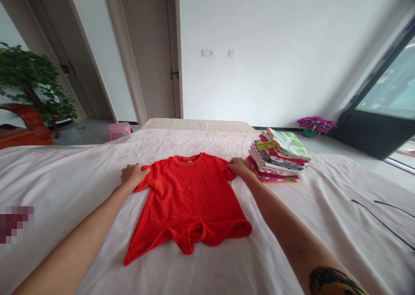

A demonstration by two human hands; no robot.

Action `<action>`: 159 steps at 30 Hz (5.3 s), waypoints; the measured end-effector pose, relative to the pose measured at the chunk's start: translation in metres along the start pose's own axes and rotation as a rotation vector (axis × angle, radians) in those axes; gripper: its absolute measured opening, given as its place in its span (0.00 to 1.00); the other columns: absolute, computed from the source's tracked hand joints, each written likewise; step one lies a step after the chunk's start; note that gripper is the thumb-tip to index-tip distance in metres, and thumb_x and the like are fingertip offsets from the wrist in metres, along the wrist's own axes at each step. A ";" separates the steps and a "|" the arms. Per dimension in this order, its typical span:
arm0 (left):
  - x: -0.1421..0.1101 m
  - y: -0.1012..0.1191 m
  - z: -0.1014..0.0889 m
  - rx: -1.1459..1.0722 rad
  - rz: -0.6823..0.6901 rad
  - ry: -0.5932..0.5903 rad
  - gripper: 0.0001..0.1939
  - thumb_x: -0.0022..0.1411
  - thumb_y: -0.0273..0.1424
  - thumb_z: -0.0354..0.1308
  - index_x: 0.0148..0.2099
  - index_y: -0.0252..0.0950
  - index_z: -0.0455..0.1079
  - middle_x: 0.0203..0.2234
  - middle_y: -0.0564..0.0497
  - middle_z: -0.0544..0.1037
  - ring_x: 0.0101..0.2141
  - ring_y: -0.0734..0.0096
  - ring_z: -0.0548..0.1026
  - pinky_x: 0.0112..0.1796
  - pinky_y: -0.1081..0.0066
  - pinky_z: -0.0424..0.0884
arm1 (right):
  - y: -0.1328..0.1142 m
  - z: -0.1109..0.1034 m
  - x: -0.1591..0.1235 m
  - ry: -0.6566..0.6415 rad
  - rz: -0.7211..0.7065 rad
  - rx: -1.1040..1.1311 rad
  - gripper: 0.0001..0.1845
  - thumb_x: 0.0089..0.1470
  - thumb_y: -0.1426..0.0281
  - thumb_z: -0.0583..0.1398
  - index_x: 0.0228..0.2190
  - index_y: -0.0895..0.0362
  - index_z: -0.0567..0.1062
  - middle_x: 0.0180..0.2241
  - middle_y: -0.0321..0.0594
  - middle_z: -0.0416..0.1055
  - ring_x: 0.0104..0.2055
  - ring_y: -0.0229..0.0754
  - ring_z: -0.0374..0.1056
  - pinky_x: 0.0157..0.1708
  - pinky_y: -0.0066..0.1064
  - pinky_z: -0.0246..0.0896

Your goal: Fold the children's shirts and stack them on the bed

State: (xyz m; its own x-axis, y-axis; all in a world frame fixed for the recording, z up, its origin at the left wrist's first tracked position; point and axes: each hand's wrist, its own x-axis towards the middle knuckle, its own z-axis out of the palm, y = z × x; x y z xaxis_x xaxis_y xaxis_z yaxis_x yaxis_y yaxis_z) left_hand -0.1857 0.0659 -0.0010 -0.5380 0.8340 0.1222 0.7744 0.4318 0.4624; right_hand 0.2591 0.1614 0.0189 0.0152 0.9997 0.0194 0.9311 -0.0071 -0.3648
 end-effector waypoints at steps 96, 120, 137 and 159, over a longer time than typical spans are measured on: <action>-0.217 0.063 -0.012 0.047 1.106 -0.154 0.16 0.63 0.34 0.57 0.53 0.43 0.72 0.37 0.48 0.74 0.39 0.63 0.71 0.42 0.62 0.65 | -0.060 0.026 -0.183 -0.123 -0.794 0.455 0.10 0.56 0.70 0.58 0.39 0.53 0.78 0.36 0.38 0.74 0.39 0.41 0.68 0.42 0.31 0.60; -0.203 -0.013 -0.075 0.034 0.990 -0.410 0.13 0.56 0.20 0.50 0.39 0.42 0.71 0.34 0.54 0.77 0.36 0.70 0.74 0.40 0.72 0.67 | 0.015 -0.040 -0.208 -0.269 -0.950 0.095 0.26 0.39 0.83 0.53 0.37 0.51 0.79 0.35 0.37 0.75 0.39 0.41 0.68 0.44 0.32 0.60; -0.157 0.036 0.017 0.240 0.849 -0.196 0.33 0.67 0.49 0.45 0.69 0.41 0.55 0.68 0.39 0.54 0.67 0.49 0.50 0.62 0.45 0.48 | -0.044 0.025 -0.169 -0.305 -0.997 -0.142 0.32 0.67 0.55 0.45 0.67 0.54 0.50 0.69 0.46 0.42 0.71 0.51 0.35 0.67 0.51 0.34; -0.132 -0.009 -0.007 0.158 0.748 0.123 0.12 0.62 0.26 0.53 0.48 0.34 0.67 0.48 0.41 0.75 0.53 0.55 0.70 0.53 0.54 0.66 | -0.225 0.054 -0.031 -0.047 -0.426 -0.010 0.23 0.62 0.65 0.48 0.58 0.49 0.65 0.55 0.45 0.69 0.51 0.49 0.70 0.45 0.39 0.64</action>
State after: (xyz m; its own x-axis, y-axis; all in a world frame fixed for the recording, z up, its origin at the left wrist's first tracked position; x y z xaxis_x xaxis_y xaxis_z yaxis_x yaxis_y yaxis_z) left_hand -0.1239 -0.0500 -0.0153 0.1209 0.8827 0.4541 0.9796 -0.1799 0.0890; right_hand 0.0298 0.1329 0.0496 -0.3877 0.9134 0.1240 0.8541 0.4066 -0.3243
